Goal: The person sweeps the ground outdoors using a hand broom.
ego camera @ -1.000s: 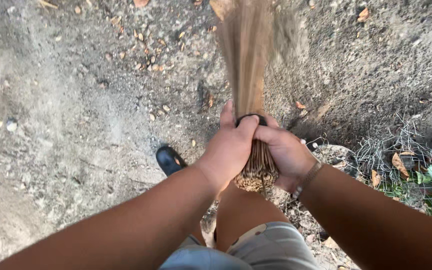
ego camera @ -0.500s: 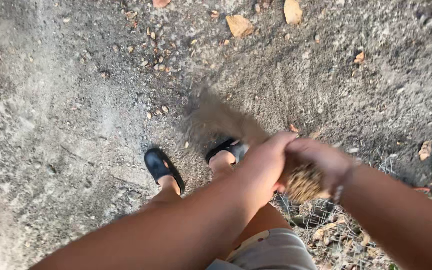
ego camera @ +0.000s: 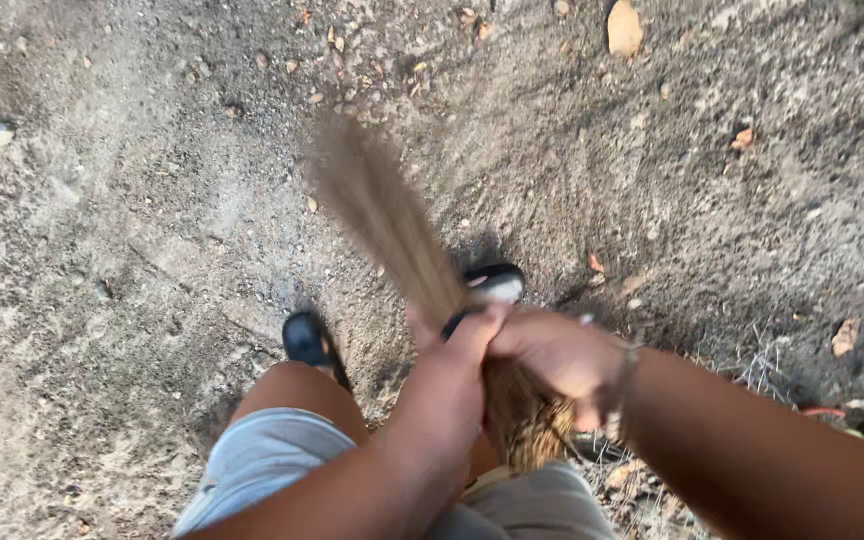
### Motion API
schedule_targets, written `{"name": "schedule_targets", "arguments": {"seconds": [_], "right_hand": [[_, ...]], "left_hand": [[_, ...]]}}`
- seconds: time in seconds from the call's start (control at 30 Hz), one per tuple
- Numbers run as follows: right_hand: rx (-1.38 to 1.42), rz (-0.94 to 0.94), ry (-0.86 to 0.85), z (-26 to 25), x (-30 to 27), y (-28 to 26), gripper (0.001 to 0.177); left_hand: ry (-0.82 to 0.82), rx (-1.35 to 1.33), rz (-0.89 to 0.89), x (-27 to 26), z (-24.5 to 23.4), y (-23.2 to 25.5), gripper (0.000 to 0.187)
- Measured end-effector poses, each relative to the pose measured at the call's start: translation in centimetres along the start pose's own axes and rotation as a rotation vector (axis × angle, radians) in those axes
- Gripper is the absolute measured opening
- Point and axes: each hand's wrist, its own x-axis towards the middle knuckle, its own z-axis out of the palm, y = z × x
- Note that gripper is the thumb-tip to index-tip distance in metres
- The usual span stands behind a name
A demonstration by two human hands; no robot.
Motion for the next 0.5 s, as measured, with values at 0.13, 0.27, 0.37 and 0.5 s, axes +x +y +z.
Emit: {"name": "schedule_targets", "arguments": {"seconds": [0.13, 0.27, 0.37, 0.5], "right_hand": [[0.176, 0.397, -0.295, 0.1, 3.3, 2.6, 0.036], [0.099, 0.228, -0.120, -2.8, 3.4, 0.8, 0.035], [0.051, 0.042, 0.136, -5.3, -0.6, -1.8, 0.041], [0.251, -0.299, 0.068, -2.0, -2.8, -3.2, 0.045]], "left_hand": [[0.042, -0.092, -0.444, 1.0, -2.6, -2.4, 0.042], [-0.069, -0.053, -0.350, 5.9, -0.3, -3.2, 0.047], [0.073, 0.059, -0.175, 7.0, 2.7, -2.3, 0.074], [-0.154, 0.121, -0.056, 5.8, 2.7, -0.4, 0.116]]}}
